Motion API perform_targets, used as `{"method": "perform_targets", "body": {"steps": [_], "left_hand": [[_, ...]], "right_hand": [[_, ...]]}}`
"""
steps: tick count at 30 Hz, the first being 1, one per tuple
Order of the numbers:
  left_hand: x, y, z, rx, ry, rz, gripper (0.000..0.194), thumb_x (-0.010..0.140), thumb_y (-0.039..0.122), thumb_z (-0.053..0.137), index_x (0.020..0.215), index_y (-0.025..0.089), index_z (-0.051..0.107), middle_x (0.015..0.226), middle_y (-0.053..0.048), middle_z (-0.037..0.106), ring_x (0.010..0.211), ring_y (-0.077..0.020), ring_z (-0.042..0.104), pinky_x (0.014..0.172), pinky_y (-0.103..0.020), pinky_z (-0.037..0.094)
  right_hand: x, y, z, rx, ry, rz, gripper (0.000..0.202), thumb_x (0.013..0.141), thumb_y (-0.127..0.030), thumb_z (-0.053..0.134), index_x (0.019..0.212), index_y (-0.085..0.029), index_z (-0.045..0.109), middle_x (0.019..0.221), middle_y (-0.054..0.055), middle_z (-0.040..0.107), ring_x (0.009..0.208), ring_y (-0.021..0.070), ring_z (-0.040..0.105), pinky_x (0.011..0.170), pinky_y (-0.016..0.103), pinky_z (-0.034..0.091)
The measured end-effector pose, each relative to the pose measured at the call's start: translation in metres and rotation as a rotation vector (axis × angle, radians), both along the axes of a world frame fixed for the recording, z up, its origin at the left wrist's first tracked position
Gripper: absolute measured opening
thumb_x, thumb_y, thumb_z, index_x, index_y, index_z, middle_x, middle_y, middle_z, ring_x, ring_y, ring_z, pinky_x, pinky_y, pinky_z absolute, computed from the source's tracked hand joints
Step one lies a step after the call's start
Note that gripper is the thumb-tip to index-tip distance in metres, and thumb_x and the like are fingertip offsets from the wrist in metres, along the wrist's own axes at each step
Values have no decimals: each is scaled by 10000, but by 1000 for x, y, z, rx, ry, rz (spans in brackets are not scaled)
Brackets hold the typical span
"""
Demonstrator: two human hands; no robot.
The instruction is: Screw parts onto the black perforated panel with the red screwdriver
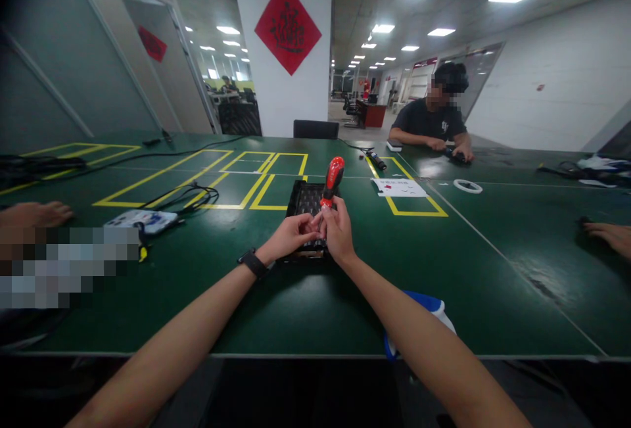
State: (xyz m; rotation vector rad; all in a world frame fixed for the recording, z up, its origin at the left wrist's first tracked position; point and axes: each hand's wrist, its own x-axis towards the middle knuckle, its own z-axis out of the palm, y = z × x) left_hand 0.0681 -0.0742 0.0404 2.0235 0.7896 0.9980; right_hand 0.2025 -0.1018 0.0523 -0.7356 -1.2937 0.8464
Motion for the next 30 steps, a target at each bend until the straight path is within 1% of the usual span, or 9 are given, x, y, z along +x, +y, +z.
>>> {"method": "perform_targets", "body": {"steps": [4,8,12,15,19,21,25,30], "left_hand": [[-2,0,-1,23,35,-32,174,737,286,579,765,115,564,666,-2,582,593,-91,519,571,-200,417],[-3,0,1,10,40,-103,146,770,244,531,794,114,593,765,-42,646,695,-124,591,658,-227,451],[-2,-1,4,-24,9,-174,145,781,221,512,819,114,603,801,-48,663,742,-131,613,706,-234,460],[-2,0,4,-16,9,-155,163,775,251,532,812,107,601,773,-46,656,705,-125,604,677,-229,459],[-1,2,0,-9,34,-44,216,752,319,568,786,108,596,671,-17,619,596,-101,550,564,-200,425],[-1,4,-2,-5,41,-9,243,730,347,592,771,108,590,643,-6,601,562,-90,521,534,-192,405],[-1,5,-5,23,59,-5,260,701,360,625,755,109,587,640,0,591,561,-86,504,540,-191,397],[-2,4,-2,79,97,-43,181,759,280,560,788,110,617,681,-9,617,602,-93,528,583,-191,398]], "right_hand": [[1,1,-1,-10,11,28,303,833,-389,452,1078,-220,396,656,-45,579,365,34,388,367,154,320],[1,3,-2,-36,42,57,324,857,-431,380,1084,-201,412,654,-35,576,356,35,375,352,157,324],[1,2,-2,-32,27,66,345,867,-428,365,1111,-191,426,640,-34,566,356,37,359,343,159,311],[0,2,-2,-8,15,35,324,871,-412,371,1092,-188,447,650,-28,561,374,36,350,354,159,298],[0,1,-1,16,19,3,282,867,-409,388,1040,-193,445,646,-37,543,395,31,352,370,150,276],[0,1,-1,23,23,-5,271,864,-409,394,1034,-201,430,640,-44,533,400,32,359,375,149,275],[-1,1,-1,21,14,-2,261,859,-395,415,1044,-211,404,650,-45,540,407,36,376,380,151,283],[0,2,0,14,21,1,266,855,-379,427,1062,-215,400,625,-58,523,403,35,377,385,151,296]]}}
